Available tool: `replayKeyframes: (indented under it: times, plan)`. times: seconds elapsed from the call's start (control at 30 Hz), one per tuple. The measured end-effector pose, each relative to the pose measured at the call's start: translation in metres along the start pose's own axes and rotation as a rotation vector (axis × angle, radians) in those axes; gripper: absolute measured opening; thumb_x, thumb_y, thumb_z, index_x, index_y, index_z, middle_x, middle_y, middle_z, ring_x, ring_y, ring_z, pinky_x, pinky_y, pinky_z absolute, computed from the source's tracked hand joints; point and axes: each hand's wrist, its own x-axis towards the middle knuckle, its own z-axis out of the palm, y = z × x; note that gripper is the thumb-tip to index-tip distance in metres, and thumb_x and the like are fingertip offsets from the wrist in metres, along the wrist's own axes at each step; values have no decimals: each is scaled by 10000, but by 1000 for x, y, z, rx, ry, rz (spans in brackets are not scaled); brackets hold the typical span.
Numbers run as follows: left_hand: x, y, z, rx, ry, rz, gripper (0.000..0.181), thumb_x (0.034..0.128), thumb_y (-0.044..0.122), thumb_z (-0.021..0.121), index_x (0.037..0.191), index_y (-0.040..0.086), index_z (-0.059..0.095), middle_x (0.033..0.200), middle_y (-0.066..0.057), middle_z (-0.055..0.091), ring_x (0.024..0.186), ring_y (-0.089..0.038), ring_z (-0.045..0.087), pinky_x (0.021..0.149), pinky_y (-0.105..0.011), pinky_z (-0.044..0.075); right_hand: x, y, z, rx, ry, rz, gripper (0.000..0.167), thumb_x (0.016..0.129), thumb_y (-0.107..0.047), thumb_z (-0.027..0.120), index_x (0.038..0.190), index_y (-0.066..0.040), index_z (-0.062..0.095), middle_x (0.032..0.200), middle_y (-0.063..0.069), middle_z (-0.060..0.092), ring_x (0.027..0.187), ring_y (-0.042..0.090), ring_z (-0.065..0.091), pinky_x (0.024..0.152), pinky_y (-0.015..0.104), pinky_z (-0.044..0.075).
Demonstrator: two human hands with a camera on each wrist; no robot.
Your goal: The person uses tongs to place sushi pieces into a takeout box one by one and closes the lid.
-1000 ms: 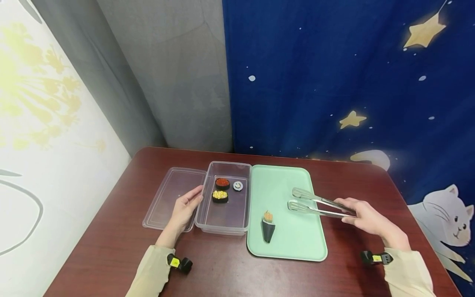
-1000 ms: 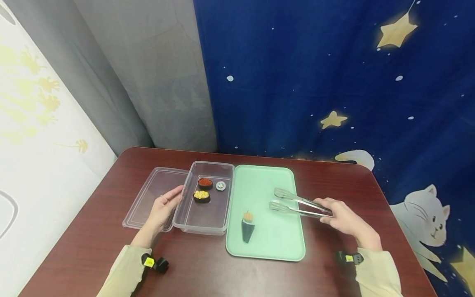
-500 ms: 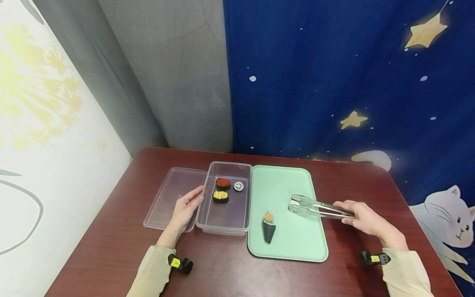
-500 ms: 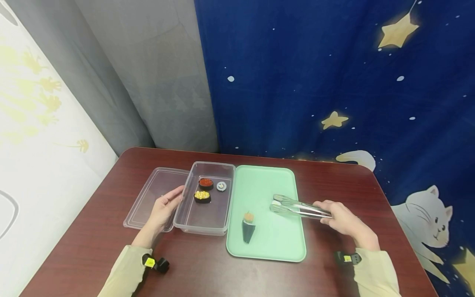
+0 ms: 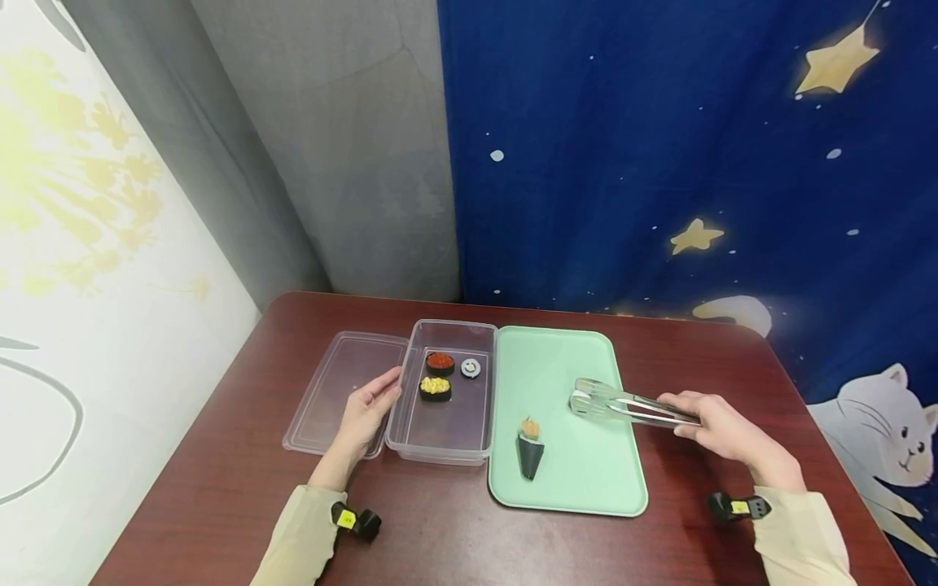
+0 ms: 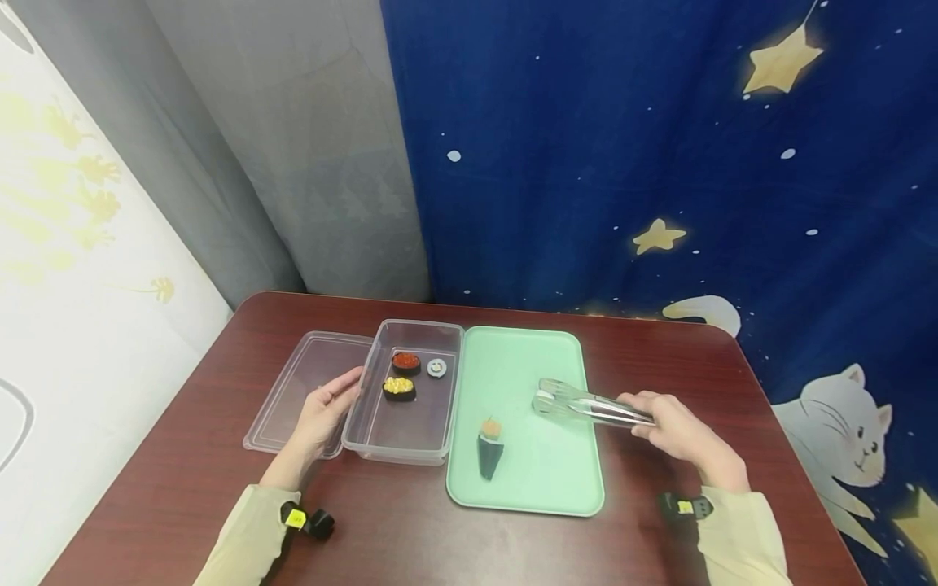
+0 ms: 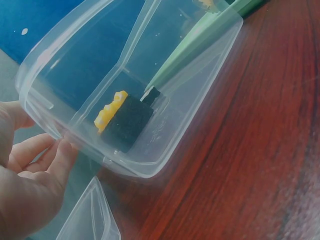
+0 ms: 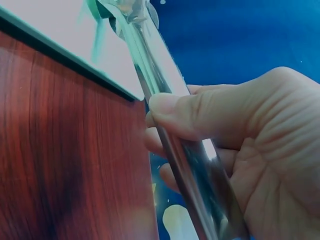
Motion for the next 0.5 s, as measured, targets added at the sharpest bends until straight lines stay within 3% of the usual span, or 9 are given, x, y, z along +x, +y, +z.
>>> replayKeyframes:
  times: [0.5]
  plan:
    - [0, 1, 1, -3, 0, -5, 418, 914, -38, 542, 1307, -137, 439, 1346, -275, 442, 1165, -105, 526, 933, -154, 439, 26, -13, -12, 27, 34, -81, 458, 657, 67, 766, 1091, 12, 629, 878, 19, 629, 720, 96, 511, 585, 241, 433]
